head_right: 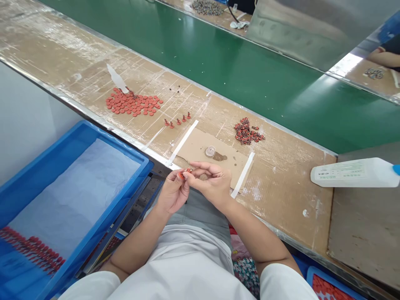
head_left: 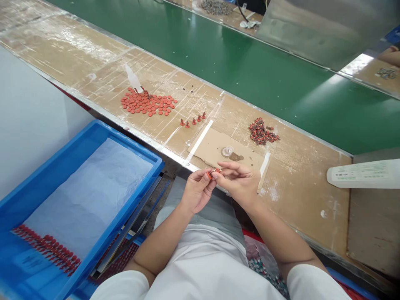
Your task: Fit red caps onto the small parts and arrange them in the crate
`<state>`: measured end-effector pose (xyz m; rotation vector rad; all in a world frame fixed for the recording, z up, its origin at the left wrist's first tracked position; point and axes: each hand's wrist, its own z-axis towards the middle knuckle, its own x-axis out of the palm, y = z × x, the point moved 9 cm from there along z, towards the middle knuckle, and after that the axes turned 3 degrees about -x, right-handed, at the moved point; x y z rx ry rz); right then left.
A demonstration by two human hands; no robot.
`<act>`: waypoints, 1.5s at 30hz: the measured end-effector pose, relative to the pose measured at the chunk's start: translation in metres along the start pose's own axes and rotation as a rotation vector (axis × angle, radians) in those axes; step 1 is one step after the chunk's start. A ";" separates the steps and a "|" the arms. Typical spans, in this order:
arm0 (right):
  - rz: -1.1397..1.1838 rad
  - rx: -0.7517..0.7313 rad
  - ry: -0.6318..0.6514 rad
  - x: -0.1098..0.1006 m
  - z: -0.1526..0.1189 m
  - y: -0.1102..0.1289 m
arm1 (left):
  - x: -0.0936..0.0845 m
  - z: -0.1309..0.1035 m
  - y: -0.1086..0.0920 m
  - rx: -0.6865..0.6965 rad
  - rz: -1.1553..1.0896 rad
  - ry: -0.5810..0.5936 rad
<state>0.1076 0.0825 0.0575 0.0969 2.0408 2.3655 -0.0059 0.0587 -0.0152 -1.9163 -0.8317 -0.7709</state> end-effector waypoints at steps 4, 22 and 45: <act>-0.023 -0.032 0.060 0.007 0.001 0.007 | -0.001 -0.002 -0.002 0.001 -0.007 0.027; -0.333 -0.303 -0.122 0.000 0.001 0.026 | 0.003 -0.024 -0.033 0.181 0.128 -0.085; -0.665 -0.255 0.022 -0.010 0.143 0.009 | -0.022 -0.005 -0.044 0.111 -0.065 -0.138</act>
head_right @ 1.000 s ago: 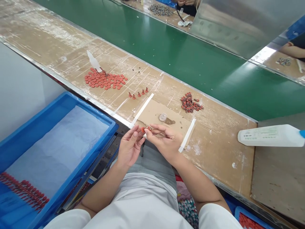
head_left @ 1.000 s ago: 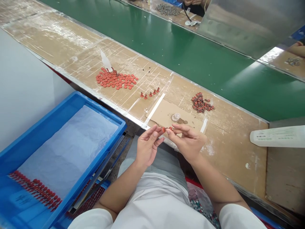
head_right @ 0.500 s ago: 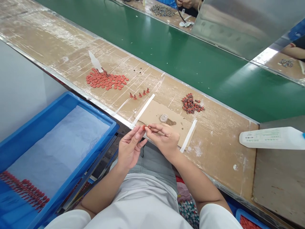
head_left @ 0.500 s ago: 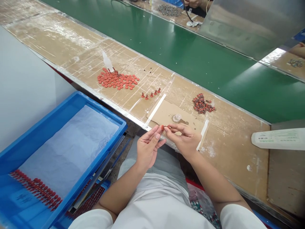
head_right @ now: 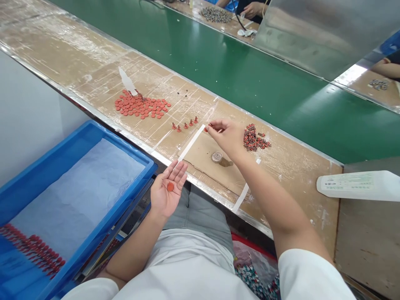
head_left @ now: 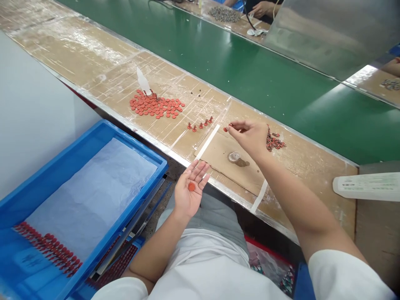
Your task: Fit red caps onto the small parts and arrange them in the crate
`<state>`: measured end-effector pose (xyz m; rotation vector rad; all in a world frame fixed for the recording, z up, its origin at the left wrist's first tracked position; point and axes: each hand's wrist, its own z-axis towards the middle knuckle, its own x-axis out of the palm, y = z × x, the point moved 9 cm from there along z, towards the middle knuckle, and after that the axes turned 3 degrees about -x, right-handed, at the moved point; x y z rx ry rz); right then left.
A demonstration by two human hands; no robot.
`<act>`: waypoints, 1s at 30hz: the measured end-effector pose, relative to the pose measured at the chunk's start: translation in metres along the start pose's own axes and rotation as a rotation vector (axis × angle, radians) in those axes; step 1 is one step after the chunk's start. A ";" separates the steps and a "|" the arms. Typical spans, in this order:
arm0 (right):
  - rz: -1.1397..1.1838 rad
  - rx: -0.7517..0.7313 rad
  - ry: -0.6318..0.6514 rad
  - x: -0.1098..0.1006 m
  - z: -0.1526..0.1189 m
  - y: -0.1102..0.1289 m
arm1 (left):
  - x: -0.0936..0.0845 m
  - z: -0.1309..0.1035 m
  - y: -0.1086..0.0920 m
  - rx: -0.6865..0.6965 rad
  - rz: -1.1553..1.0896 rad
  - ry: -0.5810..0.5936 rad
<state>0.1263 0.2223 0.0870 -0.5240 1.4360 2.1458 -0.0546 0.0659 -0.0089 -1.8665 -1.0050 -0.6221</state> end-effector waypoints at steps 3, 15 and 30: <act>-0.127 -0.011 0.098 0.030 0.034 -0.028 | -0.003 0.002 -0.002 -0.006 -0.007 0.002; -0.313 -0.050 0.249 0.087 0.076 -0.062 | -0.011 0.007 -0.018 0.015 -0.026 -0.022; -0.147 -0.243 0.190 0.009 0.008 0.042 | 0.018 0.006 -0.019 -0.017 -0.187 0.134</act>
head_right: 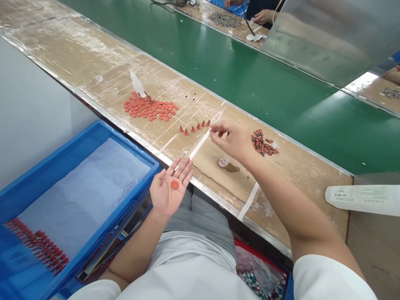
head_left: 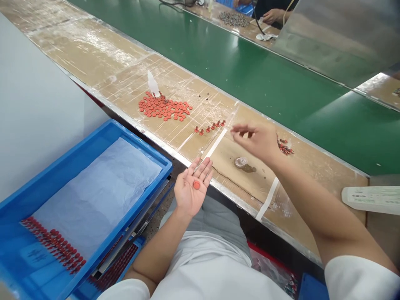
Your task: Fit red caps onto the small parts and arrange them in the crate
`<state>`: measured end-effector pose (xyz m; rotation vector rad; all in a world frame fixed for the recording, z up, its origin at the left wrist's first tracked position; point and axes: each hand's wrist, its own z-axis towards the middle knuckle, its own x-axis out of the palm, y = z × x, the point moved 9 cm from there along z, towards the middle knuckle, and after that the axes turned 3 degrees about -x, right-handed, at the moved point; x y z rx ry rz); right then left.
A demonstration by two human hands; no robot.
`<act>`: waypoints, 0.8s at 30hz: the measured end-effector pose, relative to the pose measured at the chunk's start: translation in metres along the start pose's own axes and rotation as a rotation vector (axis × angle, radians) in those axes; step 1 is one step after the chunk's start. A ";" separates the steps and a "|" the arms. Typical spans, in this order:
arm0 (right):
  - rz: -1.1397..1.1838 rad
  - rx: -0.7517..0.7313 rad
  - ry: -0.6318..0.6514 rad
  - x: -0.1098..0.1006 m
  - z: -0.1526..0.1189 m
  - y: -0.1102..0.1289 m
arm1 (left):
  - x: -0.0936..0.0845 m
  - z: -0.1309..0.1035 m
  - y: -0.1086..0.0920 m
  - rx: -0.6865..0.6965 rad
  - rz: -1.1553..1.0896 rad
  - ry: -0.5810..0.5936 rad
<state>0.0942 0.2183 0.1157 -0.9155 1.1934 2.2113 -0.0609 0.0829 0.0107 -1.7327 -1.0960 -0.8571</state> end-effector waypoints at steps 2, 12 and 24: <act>0.100 -0.120 0.098 0.007 -0.035 0.039 | 0.007 0.000 0.006 -0.035 -0.014 0.026; 0.220 -0.194 0.025 0.045 -0.132 0.080 | 0.019 -0.006 0.032 -0.111 0.073 0.063; 0.130 -0.289 -0.039 0.036 -0.144 0.094 | 0.021 -0.011 0.044 -0.112 0.092 0.014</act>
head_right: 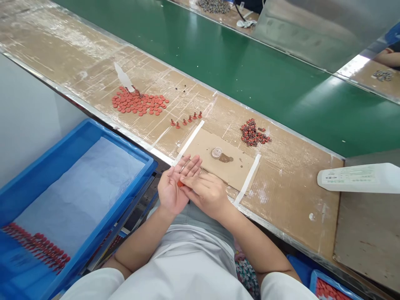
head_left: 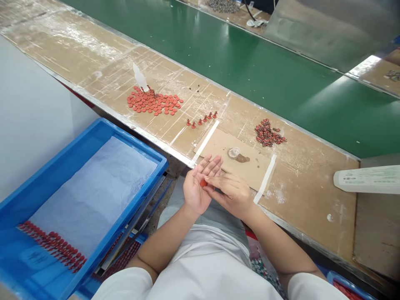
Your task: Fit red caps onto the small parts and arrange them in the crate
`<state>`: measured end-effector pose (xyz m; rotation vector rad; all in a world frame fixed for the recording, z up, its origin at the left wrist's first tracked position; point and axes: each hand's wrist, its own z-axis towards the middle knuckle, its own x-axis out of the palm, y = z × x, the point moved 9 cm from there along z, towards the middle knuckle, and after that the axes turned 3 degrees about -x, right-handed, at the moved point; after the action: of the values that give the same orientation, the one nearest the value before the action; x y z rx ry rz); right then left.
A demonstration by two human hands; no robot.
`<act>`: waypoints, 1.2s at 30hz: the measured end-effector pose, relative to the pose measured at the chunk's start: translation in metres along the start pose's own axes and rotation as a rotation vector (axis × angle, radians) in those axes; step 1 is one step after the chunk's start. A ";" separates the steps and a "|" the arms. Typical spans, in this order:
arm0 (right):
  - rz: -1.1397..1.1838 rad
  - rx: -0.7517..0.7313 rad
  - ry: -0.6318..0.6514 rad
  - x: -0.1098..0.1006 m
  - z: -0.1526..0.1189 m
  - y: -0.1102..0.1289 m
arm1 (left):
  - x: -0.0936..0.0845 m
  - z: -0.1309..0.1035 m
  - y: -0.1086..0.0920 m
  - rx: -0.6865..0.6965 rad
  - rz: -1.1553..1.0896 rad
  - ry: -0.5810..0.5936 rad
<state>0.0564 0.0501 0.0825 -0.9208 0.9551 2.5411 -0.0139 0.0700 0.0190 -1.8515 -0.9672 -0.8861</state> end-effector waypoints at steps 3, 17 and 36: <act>0.031 -0.057 0.018 -0.001 0.003 0.005 | -0.001 -0.001 0.002 -0.007 -0.022 -0.001; -0.215 -0.115 -0.090 -0.034 -0.054 -0.004 | 0.006 -0.010 0.015 -0.101 0.000 0.096; -0.272 0.006 -0.276 -0.054 -0.038 -0.006 | -0.014 -0.007 0.042 -0.114 0.293 0.110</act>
<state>0.1186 0.0277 0.0924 -0.6260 0.7029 2.3516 0.0151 0.0456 -0.0045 -1.9569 -0.5688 -0.8655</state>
